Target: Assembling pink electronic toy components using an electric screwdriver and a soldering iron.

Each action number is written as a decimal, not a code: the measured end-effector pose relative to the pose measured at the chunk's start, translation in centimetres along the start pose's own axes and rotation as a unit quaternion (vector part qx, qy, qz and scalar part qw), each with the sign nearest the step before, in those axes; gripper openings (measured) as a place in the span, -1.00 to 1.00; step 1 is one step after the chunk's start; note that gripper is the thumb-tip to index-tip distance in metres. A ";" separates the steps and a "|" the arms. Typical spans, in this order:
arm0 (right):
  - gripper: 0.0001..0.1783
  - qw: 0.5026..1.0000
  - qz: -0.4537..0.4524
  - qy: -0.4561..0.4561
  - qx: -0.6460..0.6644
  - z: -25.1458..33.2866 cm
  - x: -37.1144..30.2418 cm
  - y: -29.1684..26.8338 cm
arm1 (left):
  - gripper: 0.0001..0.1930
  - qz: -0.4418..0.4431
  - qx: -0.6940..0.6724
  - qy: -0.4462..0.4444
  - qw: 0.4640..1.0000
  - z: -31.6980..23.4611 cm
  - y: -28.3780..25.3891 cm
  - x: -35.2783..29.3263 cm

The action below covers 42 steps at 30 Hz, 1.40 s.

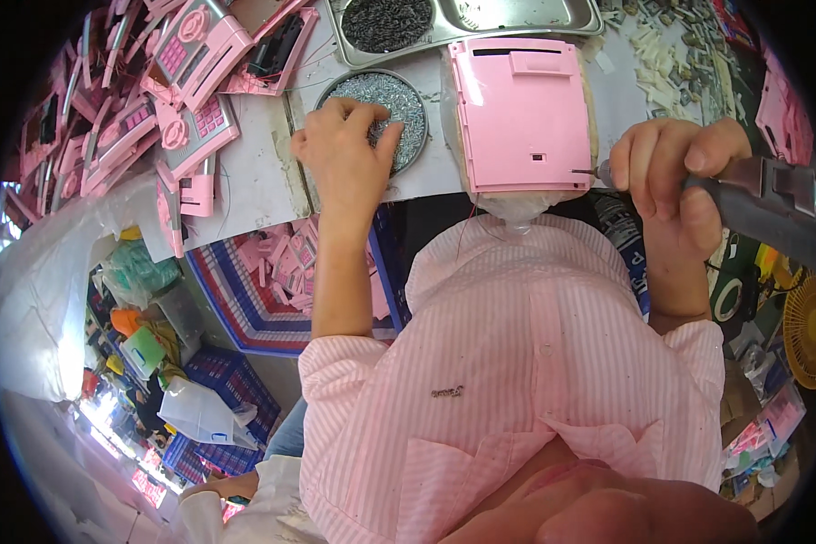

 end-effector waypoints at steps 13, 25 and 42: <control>-0.74 0.997 -0.038 -0.036 -0.054 -1.7 -1.4 -4.0 | -0.74 0.000 -0.044 -0.011 0.999 4.6 1.7 1.7; -0.81 0.995 -0.049 -0.045 -0.078 -4.5 0.0 -4.3 | -0.91 -0.022 -0.230 0.121 0.965 -3.2 -0.7 1.9; -0.68 0.999 -0.024 -0.033 0.001 -0.4 2.1 -1.0 | -0.90 0.004 -0.346 0.150 0.926 -12.3 2.6 2.8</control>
Point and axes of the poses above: each hand's wrist, its own x-axis towards the middle knuckle, its own y-axis out of the palm, z = x × y, the point moved 2 cm from there along x, towards the middle knuckle, and after that the axes turned 3 degrees about x, right-handed, at the moved point
